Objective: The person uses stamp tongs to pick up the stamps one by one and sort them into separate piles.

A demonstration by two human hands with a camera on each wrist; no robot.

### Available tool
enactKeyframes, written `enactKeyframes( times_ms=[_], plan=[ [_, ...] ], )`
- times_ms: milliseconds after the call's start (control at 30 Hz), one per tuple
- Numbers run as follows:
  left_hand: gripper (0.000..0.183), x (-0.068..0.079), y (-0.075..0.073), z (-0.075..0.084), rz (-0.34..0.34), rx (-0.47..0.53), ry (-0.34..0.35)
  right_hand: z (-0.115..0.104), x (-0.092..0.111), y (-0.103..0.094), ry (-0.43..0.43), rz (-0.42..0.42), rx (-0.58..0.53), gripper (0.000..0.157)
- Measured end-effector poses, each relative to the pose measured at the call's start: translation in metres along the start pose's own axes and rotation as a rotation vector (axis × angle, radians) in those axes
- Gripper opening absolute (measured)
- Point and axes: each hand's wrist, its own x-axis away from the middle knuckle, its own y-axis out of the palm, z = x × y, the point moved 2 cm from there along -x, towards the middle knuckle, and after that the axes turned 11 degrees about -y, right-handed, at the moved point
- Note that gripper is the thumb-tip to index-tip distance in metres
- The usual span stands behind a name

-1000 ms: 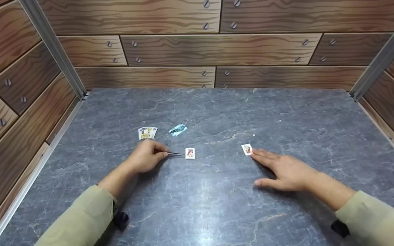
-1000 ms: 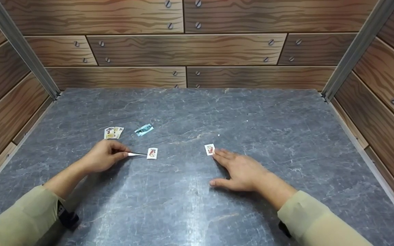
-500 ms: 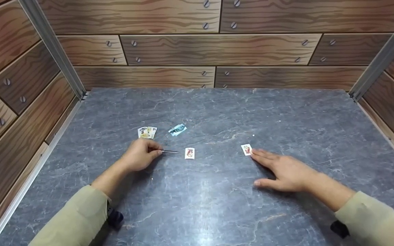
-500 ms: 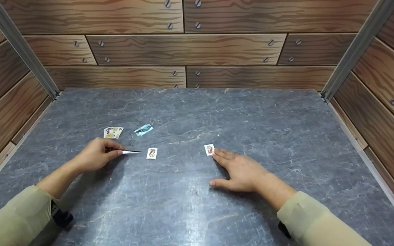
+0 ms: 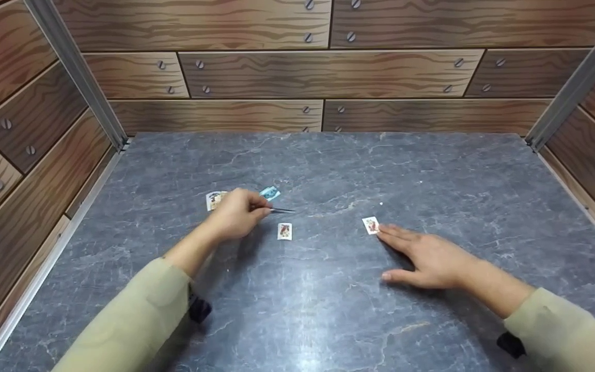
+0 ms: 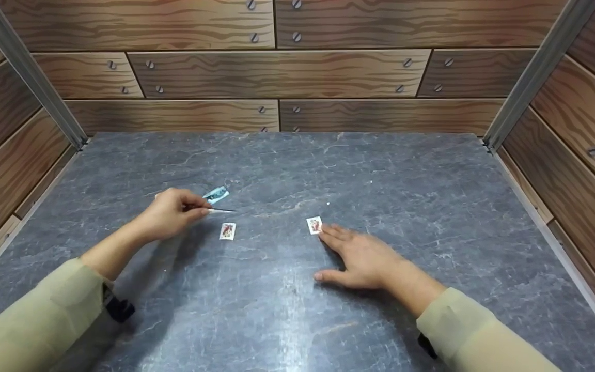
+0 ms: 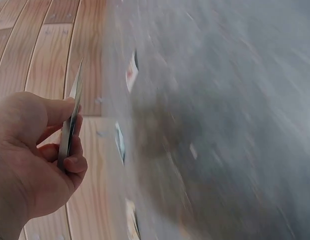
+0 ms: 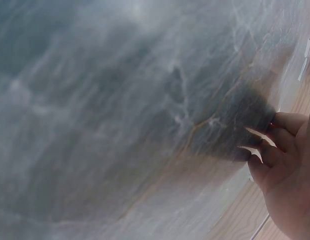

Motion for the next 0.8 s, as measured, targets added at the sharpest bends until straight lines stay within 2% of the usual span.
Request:
enactKeyframes(
  times_ms=[267, 433, 633, 800],
  plan=[
    [0.015, -0.031, 0.04, 0.039, -0.068, 0.006, -0.02, 0.0, 0.001, 0.0, 0.008, -0.005, -0.005, 0.097],
    [0.015, -0.044, 0.068, 0.058, -0.08, -0.033, -0.011, -0.001, 0.001, 0.0, 0.007, -0.001, -0.01, 0.096],
    [0.014, -0.052, 0.09, 0.072, -0.088, -0.075, -0.006, 0.0, 0.002, 0.0, -0.001, 0.018, -0.011, 0.096],
    [0.013, -0.054, 0.099, 0.075, -0.089, -0.096, 0.008, 0.0, 0.003, 0.0, 0.0, 0.018, -0.011, 0.097]
  ],
)
